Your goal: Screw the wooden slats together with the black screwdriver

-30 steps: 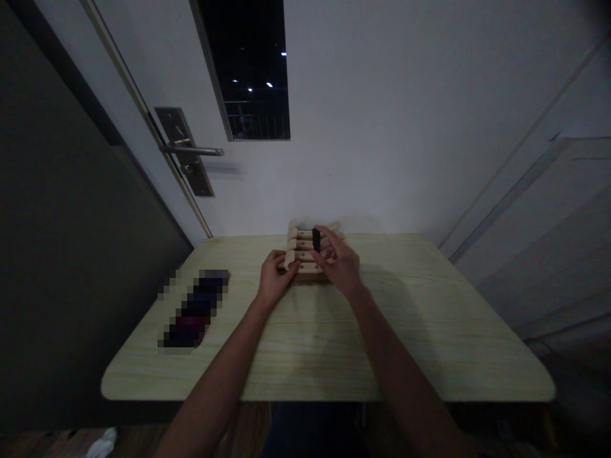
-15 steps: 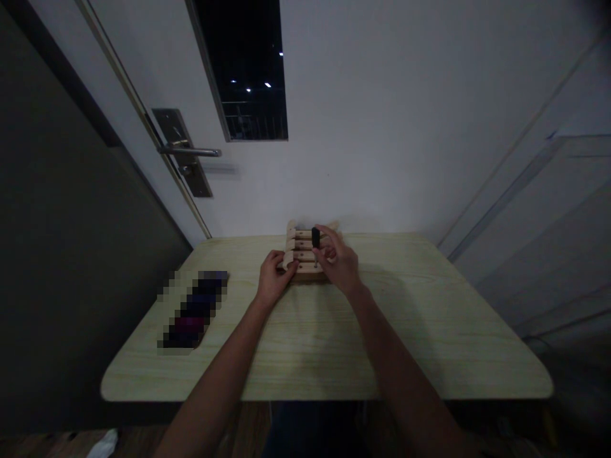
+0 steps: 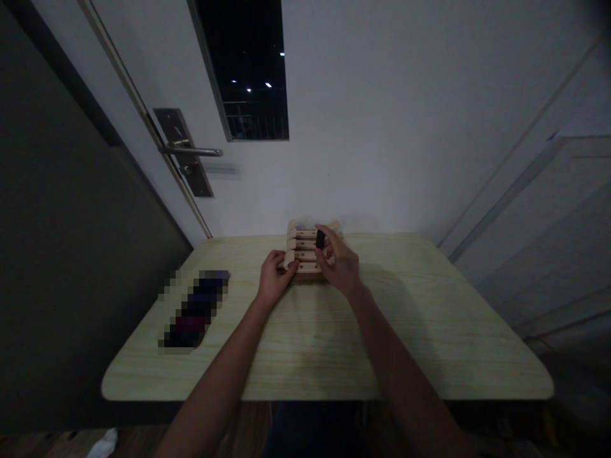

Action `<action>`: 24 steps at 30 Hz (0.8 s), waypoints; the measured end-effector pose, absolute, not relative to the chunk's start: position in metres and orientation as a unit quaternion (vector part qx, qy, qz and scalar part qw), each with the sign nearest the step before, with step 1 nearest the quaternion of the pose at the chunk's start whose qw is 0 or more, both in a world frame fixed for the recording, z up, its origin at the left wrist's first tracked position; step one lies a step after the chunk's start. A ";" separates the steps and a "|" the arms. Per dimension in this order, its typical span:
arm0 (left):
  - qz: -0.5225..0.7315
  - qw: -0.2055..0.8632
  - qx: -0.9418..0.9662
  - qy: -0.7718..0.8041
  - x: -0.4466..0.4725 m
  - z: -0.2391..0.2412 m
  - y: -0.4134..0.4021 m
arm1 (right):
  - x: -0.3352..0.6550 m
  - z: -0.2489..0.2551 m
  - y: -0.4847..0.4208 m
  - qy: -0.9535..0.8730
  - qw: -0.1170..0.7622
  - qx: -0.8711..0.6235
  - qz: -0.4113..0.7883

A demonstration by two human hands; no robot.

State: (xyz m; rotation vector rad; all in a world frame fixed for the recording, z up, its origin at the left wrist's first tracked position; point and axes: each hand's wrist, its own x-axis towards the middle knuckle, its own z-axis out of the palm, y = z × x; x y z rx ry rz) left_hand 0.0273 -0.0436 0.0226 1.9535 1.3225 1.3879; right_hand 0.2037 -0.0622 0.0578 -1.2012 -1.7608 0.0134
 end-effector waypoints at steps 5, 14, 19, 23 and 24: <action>0.494 0.182 0.710 0.469 0.026 0.021 -0.042 | 0.204 0.057 -0.062 -0.723 0.474 -0.502 0.012; 0.482 0.189 0.709 0.479 0.026 0.020 -0.042 | 0.204 0.055 -0.061 -0.727 0.461 -0.509 -0.008; 0.485 0.185 0.709 0.478 0.026 0.020 -0.043 | 0.204 0.055 -0.060 -0.724 0.462 -0.513 -0.002; 0.489 0.197 0.703 0.477 0.026 0.019 -0.042 | 0.202 0.055 -0.059 -0.713 0.466 -0.523 0.004; 0.491 0.201 0.701 0.477 0.027 0.019 -0.042 | 0.202 0.055 -0.059 -0.712 0.465 -0.526 0.004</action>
